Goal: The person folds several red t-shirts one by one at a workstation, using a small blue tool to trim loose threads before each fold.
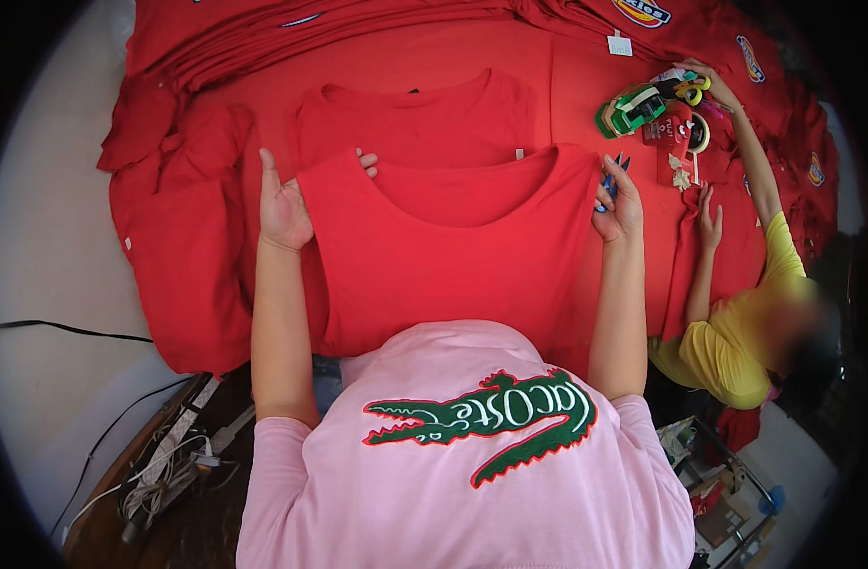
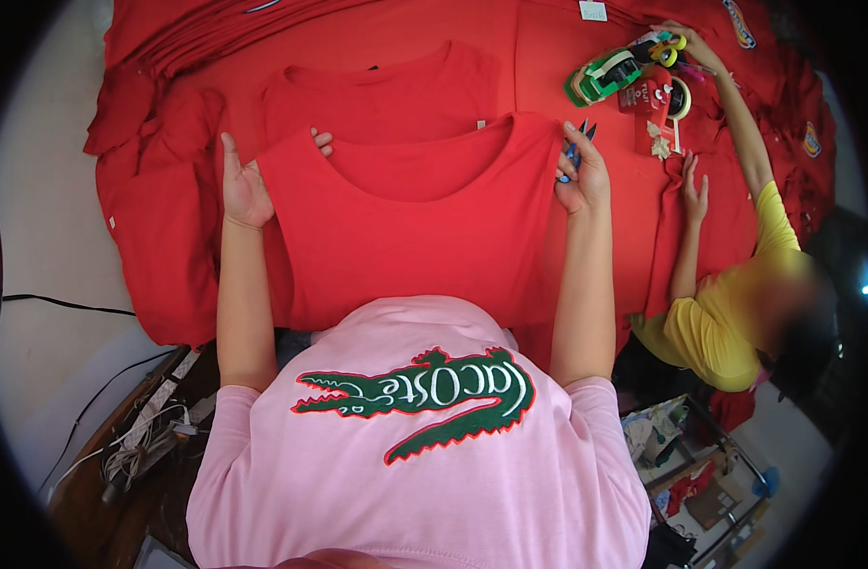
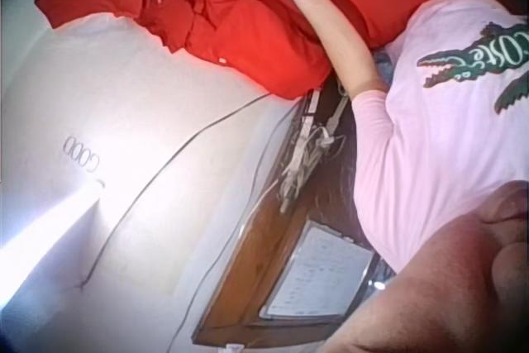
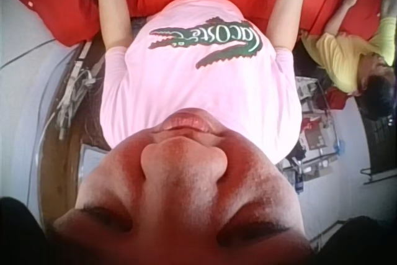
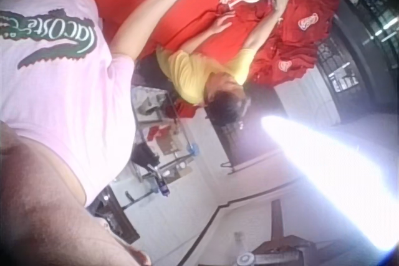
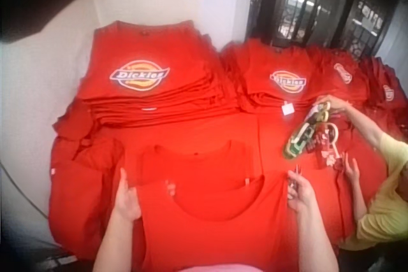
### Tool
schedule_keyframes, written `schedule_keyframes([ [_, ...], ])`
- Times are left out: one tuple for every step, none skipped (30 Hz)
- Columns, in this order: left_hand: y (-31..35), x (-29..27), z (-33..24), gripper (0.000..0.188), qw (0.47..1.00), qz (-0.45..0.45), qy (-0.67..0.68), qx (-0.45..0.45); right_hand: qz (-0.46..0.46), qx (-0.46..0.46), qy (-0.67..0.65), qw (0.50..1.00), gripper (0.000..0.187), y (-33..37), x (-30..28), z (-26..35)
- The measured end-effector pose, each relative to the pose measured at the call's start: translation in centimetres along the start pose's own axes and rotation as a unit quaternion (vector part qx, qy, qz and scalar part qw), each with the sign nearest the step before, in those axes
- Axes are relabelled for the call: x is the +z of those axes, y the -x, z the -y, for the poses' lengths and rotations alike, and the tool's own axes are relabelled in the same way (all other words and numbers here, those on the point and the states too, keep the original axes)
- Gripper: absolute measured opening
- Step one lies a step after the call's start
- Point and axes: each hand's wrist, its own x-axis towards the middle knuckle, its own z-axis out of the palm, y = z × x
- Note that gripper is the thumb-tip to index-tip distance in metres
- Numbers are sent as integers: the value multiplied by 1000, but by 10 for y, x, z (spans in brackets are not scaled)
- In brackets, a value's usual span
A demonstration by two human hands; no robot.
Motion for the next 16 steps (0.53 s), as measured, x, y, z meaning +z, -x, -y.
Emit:
schedule_keyframes([
  [1,0,1,126,1000,1,2,0,-1,-1,2,1000,6,-1,-1,0],
  [2,0,1,126,1000,2,3,1,-2,-2,5,1000,5,0,-2,-1],
  [3,1,1,123,1000,4,6,3,-3,-4,7,1000,4,1,-3,-1],
  [6,3,2,121,1000,6,11,7,-18,-6,22,1000,4,4,0,-2],
  [9,4,3,118,1000,7,15,11,-32,-9,38,999,4,8,3,-3],
  [13,6,4,110,999,-20,-13,22,-45,-12,53,998,6,13,6,-4],
  [17,7,8,103,998,-46,-40,30,-27,-20,76,996,8,22,6,-4],
  [23,8,12,95,994,-72,-67,37,-9,-28,100,995,10,33,5,-4],
  [37,9,15,85,985,-72,-152,42,9,-36,124,992,13,43,3,-4],
  [55,9,19,75,969,-66,-236,42,45,-41,158,986,14,56,-8,-2],
  [76,7,21,65,945,-62,-318,45,82,-43,192,977,15,66,-25,0],
  [98,3,22,57,908,-68,-413,11,119,-45,226,966,17,77,-39,1],
  [120,-5,24,51,861,-74,-502,-23,91,-36,290,952,18,90,-47,-1],
  [138,-16,30,51,800,-47,-599,-7,61,-25,353,933,19,104,-57,-4],
  [157,-30,41,50,728,-21,-686,10,33,-13,415,909,20,118,-68,-9],
  [169,-38,53,50,645,7,-763,27,23,-15,462,886,22,130,-81,-18],
])
